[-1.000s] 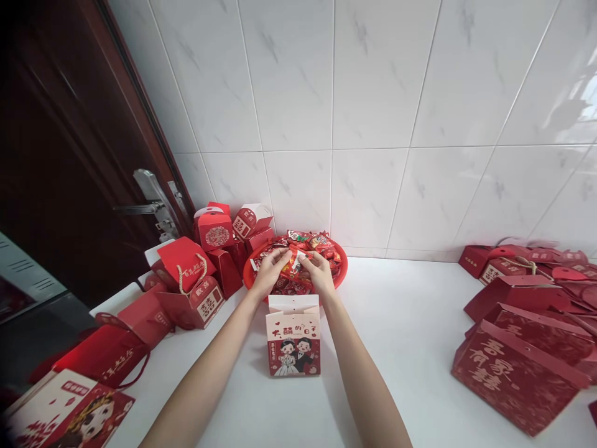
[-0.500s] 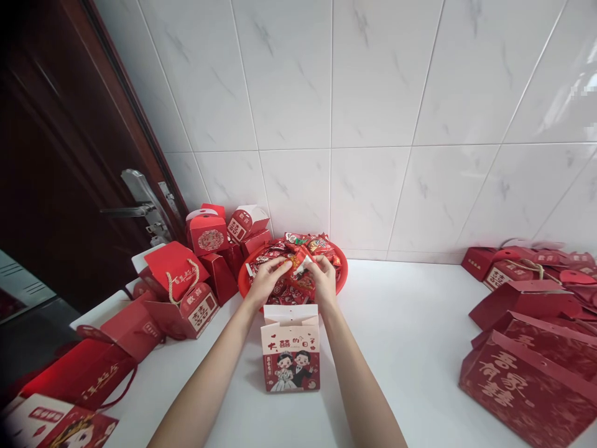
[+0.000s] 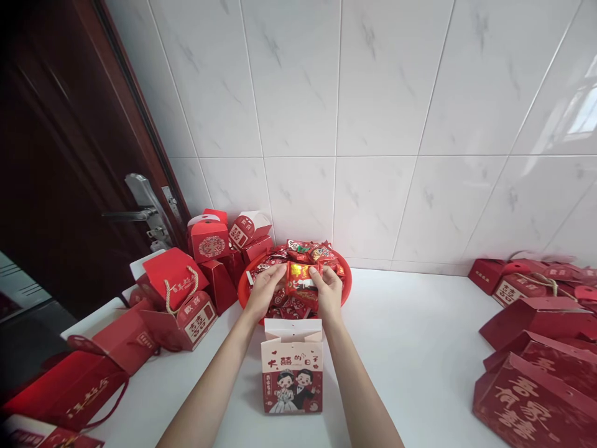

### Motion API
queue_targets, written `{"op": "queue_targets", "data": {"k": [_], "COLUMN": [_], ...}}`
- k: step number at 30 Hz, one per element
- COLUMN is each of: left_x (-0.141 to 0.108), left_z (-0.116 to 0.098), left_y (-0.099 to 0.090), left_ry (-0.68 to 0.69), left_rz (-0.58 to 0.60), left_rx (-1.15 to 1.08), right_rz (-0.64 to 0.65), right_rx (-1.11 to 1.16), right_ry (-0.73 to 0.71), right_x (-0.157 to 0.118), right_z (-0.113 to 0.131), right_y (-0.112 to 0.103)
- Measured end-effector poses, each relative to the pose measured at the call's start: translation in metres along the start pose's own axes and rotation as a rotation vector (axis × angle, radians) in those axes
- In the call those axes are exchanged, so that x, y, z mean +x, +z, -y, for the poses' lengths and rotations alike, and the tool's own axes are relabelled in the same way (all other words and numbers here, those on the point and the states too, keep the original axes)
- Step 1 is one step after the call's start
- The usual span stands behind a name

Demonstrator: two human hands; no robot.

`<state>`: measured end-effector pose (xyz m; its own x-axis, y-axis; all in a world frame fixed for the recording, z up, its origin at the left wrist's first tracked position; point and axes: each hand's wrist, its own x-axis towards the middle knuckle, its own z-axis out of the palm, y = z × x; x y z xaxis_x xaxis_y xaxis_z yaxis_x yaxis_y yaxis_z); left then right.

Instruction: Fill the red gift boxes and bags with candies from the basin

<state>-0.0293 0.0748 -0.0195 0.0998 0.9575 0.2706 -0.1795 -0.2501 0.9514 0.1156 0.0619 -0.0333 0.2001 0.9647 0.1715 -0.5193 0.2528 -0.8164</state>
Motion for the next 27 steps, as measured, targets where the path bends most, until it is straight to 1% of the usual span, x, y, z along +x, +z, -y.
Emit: {"op": "queue_targets", "data": {"k": [2,4,6,8,11,14,18,23,27], "left_x": [-0.0008,-0.0019,-0.0025,-0.0021,0.0003,0.0023,0.0013,-0.0011,-0.0017], "left_z": [-0.0018,-0.0025,-0.0017,0.0006,0.0050,0.0074,0.0040,-0.0016,-0.0018], "left_y": [0.0004,0.0014,0.0024,0.0025,0.0009,-0.0006,0.0006,0.0024,0.0022], "left_ry": [-0.024,-0.033,-0.033,-0.017,0.019,0.048,0.085,0.097,0.108], "left_rz": [0.047,0.096,0.114,0.092,0.029,-0.011,-0.047,-0.097,-0.104], "left_rx": [0.028,0.077,0.112,0.120,0.090,0.061,0.086,0.094,0.079], "right_rz": [-0.049,-0.066,-0.074,-0.091,-0.103,-0.077,-0.030,0.069,0.159], "right_rx": [0.037,0.054,0.041,0.000,-0.045,-0.104,-0.156,-0.118,-0.157], "right_ry": [-0.041,-0.073,-0.095,-0.129,-0.159,-0.131,-0.127,-0.066,-0.024], "right_x": [0.0007,0.0016,0.0024,0.0028,0.0018,0.0004,0.0006,0.0025,0.0008], "right_z": [-0.0012,-0.0026,-0.0037,-0.0043,-0.0037,-0.0018,-0.0003,0.0002,0.0041], "right_y": [-0.0003,-0.0003,-0.0002,0.0000,0.0004,0.0003,-0.0008,-0.0029,-0.0031]}}
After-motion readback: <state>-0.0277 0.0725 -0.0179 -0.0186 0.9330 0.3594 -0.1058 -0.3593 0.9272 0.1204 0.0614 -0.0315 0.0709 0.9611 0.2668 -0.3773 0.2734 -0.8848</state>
